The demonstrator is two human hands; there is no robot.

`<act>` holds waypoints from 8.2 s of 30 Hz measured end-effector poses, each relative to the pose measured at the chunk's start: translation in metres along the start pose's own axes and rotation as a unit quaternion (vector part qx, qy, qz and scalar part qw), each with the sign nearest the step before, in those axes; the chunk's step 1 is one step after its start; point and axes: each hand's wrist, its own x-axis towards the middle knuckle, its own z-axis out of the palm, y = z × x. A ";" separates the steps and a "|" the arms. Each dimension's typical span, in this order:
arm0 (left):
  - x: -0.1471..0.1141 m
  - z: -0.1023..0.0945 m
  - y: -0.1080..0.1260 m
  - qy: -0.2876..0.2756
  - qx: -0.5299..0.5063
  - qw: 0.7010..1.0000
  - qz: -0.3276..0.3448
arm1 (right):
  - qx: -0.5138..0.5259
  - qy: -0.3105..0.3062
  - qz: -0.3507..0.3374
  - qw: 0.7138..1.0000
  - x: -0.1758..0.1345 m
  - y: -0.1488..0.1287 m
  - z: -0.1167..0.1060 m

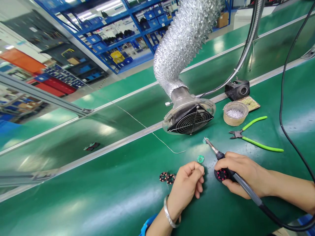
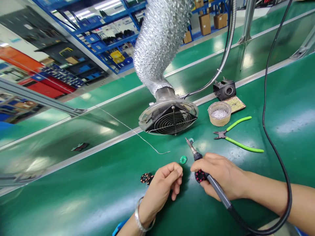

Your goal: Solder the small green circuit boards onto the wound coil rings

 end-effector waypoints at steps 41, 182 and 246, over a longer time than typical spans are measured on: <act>0.007 0.016 -0.008 -0.041 0.060 0.987 0.144 | -0.422 -0.078 0.058 0.901 -0.034 0.064 -0.098; -0.011 0.016 -0.005 0.015 0.124 0.958 0.260 | -0.452 -0.014 0.079 0.889 -0.060 0.019 -0.067; -0.007 0.013 -0.016 -0.010 0.198 0.902 0.384 | -0.046 -0.105 -0.049 0.992 0.001 -0.002 -0.020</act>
